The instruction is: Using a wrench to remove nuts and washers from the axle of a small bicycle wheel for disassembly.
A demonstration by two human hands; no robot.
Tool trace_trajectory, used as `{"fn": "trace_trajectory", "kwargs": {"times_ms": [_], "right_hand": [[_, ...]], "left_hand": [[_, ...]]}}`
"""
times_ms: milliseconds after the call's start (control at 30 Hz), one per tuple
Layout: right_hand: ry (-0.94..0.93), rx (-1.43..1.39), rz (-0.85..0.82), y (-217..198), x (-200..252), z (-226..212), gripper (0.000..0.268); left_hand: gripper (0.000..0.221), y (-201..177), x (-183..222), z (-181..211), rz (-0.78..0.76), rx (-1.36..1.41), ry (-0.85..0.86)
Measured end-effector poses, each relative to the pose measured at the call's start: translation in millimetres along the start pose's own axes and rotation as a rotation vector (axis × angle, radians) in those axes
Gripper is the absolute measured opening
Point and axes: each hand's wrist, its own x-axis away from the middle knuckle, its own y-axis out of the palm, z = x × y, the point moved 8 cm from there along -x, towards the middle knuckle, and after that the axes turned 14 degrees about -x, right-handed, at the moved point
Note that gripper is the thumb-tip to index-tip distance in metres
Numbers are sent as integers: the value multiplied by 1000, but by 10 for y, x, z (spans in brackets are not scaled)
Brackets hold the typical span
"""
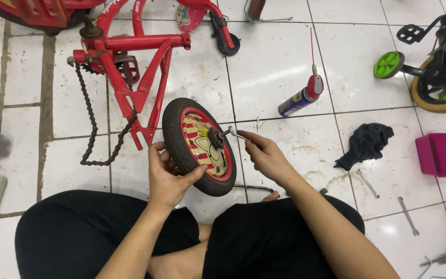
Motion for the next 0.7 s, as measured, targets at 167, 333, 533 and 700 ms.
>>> {"fn": "trace_trajectory", "kwargs": {"times_ms": [167, 333, 533, 700], "right_hand": [[46, 32, -13, 67, -85, 148, 39], [-25, 113, -17, 83, -81, 35, 39], [-213, 333, 14, 189, 39, -204, 33], [-297, 377, 4, 186, 19, -227, 32]], "left_hand": [[94, 25, -10, -19, 4, -9, 19], [95, 14, -7, 10, 5, -26, 23], [99, 43, 11, -82, -1, -44, 23], [100, 96, 33, -30, -3, -41, 39]]}}
